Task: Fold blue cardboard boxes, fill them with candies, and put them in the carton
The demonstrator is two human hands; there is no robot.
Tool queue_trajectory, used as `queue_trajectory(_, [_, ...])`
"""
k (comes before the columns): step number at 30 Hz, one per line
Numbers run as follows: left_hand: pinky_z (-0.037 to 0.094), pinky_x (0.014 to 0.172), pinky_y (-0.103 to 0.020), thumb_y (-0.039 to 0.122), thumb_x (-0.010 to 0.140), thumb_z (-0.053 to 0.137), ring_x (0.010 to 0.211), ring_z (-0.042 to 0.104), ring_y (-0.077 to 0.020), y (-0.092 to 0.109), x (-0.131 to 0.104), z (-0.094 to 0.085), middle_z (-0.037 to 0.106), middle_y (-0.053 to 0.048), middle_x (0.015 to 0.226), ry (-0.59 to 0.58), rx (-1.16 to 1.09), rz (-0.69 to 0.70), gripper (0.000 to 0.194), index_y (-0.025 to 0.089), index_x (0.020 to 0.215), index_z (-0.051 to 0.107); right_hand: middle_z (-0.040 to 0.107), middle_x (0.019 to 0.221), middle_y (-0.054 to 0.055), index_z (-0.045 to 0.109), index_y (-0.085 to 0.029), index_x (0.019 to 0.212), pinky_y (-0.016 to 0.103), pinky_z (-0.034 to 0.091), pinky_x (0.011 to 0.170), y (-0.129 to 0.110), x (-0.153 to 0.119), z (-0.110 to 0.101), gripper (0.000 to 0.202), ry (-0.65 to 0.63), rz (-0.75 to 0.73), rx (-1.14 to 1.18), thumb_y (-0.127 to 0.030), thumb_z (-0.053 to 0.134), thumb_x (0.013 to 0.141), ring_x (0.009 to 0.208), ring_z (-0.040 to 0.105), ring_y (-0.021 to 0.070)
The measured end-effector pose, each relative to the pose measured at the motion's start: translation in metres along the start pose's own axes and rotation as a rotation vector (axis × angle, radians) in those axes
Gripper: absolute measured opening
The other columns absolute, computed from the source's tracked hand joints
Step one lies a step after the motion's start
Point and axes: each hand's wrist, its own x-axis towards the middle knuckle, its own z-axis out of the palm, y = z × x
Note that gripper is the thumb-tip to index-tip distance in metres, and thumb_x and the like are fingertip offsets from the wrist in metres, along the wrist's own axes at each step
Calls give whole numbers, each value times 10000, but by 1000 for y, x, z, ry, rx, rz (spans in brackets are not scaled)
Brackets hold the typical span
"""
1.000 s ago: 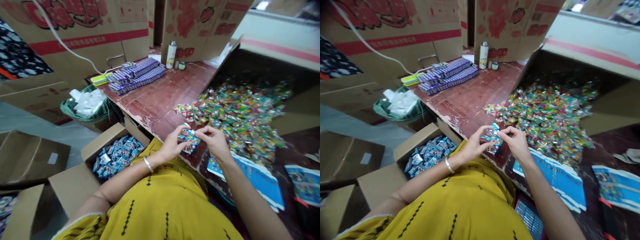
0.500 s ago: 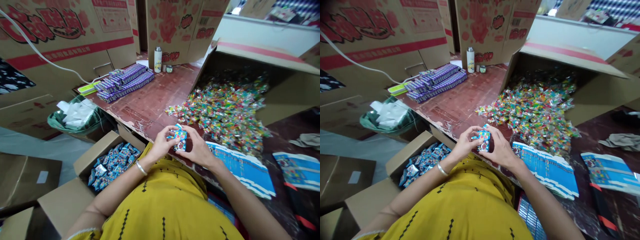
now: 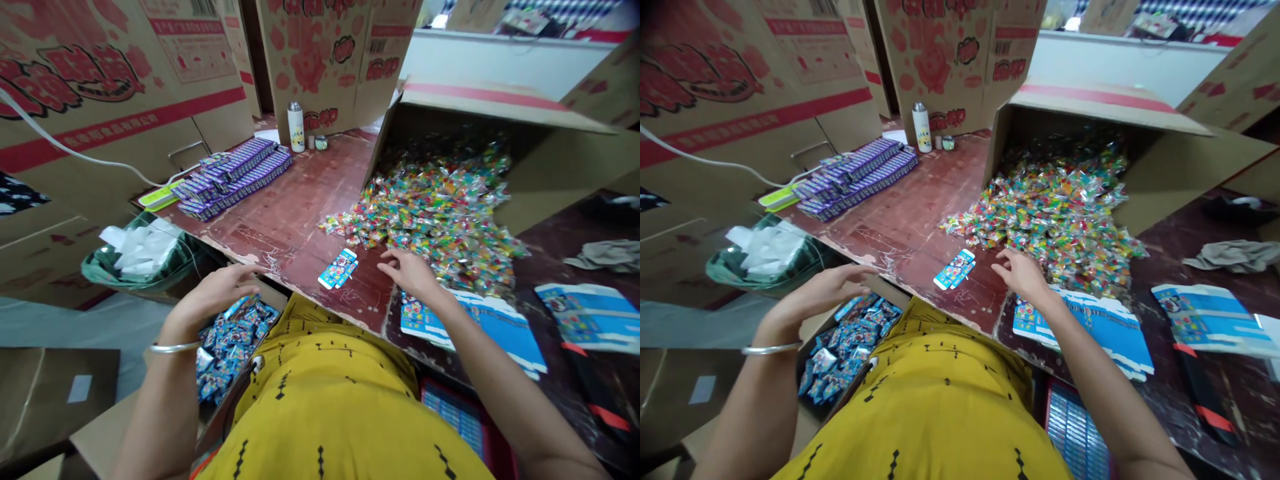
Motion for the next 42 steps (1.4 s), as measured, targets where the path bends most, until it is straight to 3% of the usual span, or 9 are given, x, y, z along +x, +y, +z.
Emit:
queue_trajectory(5, [454,801,-311,472,861,535,889,610,-214,52,41,70,665,-56,973,203,65,192,303,214,987,628,731,857,29,696,-224,854,277,468,683,-16,24,21,141,-51,-47,3,-277,565,868,760,668,194])
queue_trajectory(8, [459,832,-359,561,755,655,1039,553,-284,90,70,119,593,-126,1084,239,240,165,506,164,1061,584,732,912,50,697,-215,905,283,465,712,-24,34,31,158,-38,-45,-14,-265,550,874,813,670,204])
queue_trajectory(12, [465,850,-368,494,708,736,1121,489,-300,106,88,147,521,-143,1167,235,274,142,544,150,1076,531,730,921,46,687,-217,950,281,468,725,-18,34,33,163,-38,-21,-13,-277,559,869,830,668,199])
queue_trajectory(17, [462,858,-382,419,767,696,1118,499,-302,103,88,148,506,-145,1170,207,270,124,508,141,1129,473,725,916,61,654,-200,1037,292,466,701,-8,32,36,219,-22,81,6,-302,541,880,812,667,205])
queue_trajectory(24, [463,845,-369,442,637,770,1068,544,-324,102,96,138,546,-172,1127,174,287,131,617,112,1090,513,699,795,75,652,-203,739,290,441,656,-27,49,58,142,-23,168,123,-337,697,754,772,648,220])
queue_trajectory(31, [402,981,-394,364,820,638,1143,519,-283,97,60,141,549,-130,1223,245,251,241,515,180,1262,447,503,445,-37,512,-216,668,232,348,387,-28,41,52,362,-88,228,537,-551,608,766,372,431,117])
queue_trajectory(35, [395,1024,-389,389,795,685,1181,523,-266,96,54,141,553,-113,1289,240,-201,368,593,208,1318,471,518,518,-35,541,-210,761,228,375,378,-40,19,33,439,-61,216,743,-649,534,786,411,462,116])
queue_trajectory(39, [445,961,-347,375,788,705,1115,586,-233,95,58,131,608,-111,1260,-84,-952,400,603,181,1325,510,608,757,1,595,-222,1125,221,421,439,-61,-7,19,452,-97,41,869,-582,467,883,545,551,118])
queue_trajectory(42, [475,859,-313,389,749,746,989,635,-213,92,54,123,646,-115,1185,-278,-1225,326,636,178,1312,538,594,741,-22,491,-241,1311,227,457,501,-70,-20,14,487,-162,-134,857,-465,564,885,551,549,109])
